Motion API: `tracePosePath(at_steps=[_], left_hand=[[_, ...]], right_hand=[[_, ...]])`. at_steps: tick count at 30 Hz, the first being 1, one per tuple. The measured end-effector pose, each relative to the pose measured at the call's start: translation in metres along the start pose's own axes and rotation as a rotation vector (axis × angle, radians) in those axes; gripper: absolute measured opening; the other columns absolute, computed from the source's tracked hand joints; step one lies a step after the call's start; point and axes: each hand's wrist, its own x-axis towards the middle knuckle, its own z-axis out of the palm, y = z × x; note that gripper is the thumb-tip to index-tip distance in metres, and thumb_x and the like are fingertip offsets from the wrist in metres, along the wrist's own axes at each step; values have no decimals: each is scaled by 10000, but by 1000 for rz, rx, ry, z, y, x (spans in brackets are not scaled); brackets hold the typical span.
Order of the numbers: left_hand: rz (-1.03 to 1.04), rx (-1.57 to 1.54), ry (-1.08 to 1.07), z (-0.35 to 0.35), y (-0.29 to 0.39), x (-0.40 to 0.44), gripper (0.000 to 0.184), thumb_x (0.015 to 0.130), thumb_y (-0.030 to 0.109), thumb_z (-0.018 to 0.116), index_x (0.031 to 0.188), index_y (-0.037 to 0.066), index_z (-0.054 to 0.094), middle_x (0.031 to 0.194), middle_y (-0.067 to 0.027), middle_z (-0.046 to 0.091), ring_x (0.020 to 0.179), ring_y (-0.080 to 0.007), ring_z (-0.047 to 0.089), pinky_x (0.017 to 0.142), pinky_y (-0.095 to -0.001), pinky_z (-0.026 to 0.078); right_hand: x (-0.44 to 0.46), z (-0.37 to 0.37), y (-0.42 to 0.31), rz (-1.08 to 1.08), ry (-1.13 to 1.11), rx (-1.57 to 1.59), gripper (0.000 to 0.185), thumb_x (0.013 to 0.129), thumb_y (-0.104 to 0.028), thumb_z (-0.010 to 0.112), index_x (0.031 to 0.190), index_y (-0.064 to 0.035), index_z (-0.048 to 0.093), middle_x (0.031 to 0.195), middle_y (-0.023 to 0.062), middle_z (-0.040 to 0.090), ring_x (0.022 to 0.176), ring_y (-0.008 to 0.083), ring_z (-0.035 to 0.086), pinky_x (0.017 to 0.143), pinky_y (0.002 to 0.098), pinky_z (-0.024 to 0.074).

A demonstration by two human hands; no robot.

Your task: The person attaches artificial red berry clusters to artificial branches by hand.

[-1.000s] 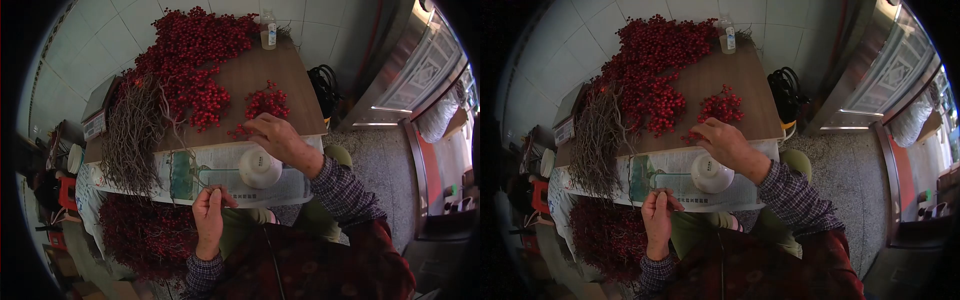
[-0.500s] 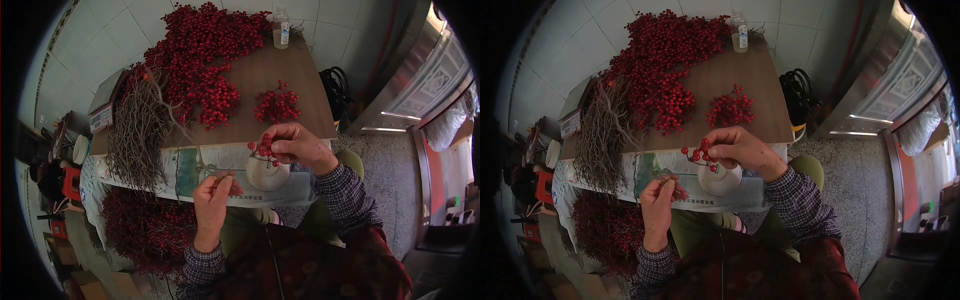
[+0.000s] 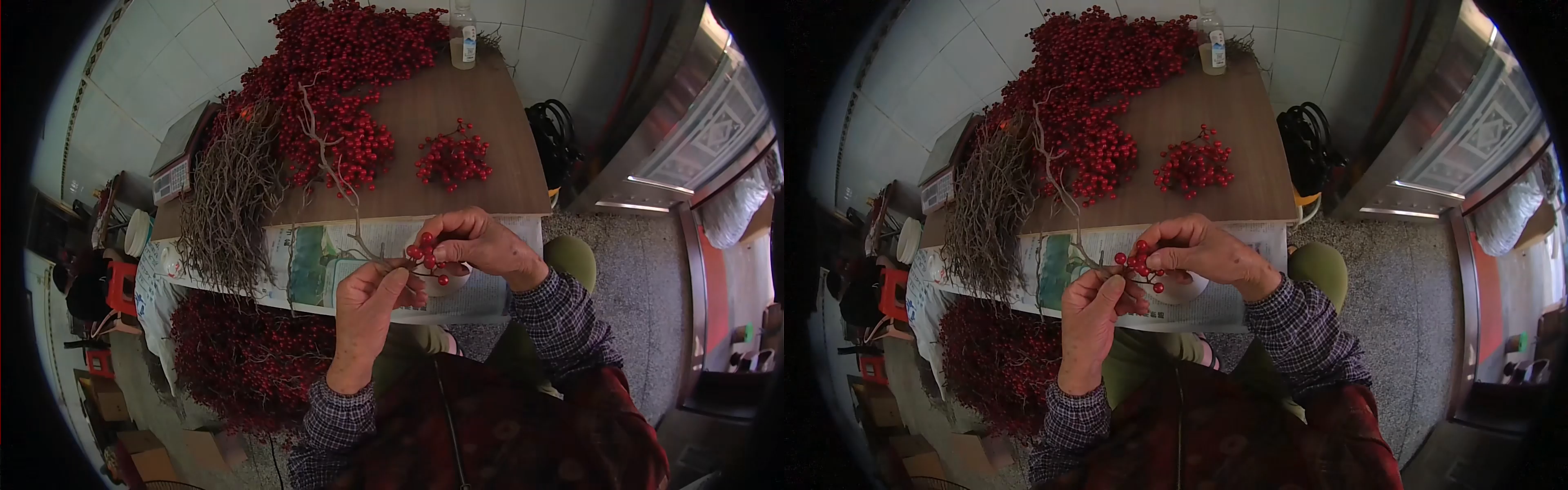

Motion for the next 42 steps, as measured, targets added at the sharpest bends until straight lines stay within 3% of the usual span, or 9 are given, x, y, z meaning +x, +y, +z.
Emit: tracePosePath(at_steps=[2,8,12,14,21,23,30,40,42], left_hand=[[-17,-46,-13,-5,-2,0,163,960,112,581,993,-44,615,876,-132,685,725,-183,668,694,-304,574],[77,9,72,1,-3,0,111,940,57,596,945,-52,617,875,-120,679,744,-171,673,696,-294,580],[199,177,142,9,-5,0,112,936,41,598,1007,-45,615,843,-115,681,723,-172,681,672,-306,590],[187,184,121,8,-5,0,123,941,52,596,1012,-45,618,841,-110,681,732,-167,681,681,-301,588],[104,215,78,6,2,2,151,946,64,587,1029,-56,625,831,-82,675,722,-114,633,675,-229,518],[114,241,76,3,-1,4,164,951,84,588,1043,-47,624,814,-73,671,700,-107,625,654,-228,514],[137,440,117,1,-1,11,130,948,99,587,999,-15,622,752,-27,636,657,-72,574,612,-201,460],[-85,841,48,1,-2,44,121,908,104,618,871,-10,633,693,17,581,603,-45,508,564,-196,418],[-31,1097,-4,1,3,53,163,852,115,648,803,-37,620,584,-74,553,540,-100,506,533,-263,416]], right_hand=[[2,-4,7,-65,-7,-131,300,887,-120,680,1153,6,622,963,60,663,806,95,600,700,232,511],[-3,26,-13,-86,18,-164,492,811,-159,770,1229,-8,561,1029,37,633,921,93,591,801,286,523],[-1,44,-10,-132,186,-307,455,821,-138,762,1206,-4,560,996,32,641,904,83,597,797,272,522],[-2,45,-12,-68,161,-165,362,858,-115,721,1169,-1,574,970,27,645,882,71,600,794,244,514],[-7,38,-23,-95,258,-311,197,883,-25,654,1079,-19,641,908,-9,607,813,53,568,703,216,475],[-13,27,-23,-209,370,-461,156,877,-31,652,1032,-12,656,871,-12,613,769,50,555,678,212,461],[-41,-21,-18,-143,648,-680,150,861,-53,665,1003,-6,662,770,-12,616,724,40,541,631,203,437],[-55,-25,6,-91,550,-671,162,840,-62,688,992,-9,669,908,32,619,762,83,572,657,232,457],[-55,-23,2,-108,467,-788,164,839,-63,689,992,-8,666,898,44,617,748,100,576,649,251,463]])
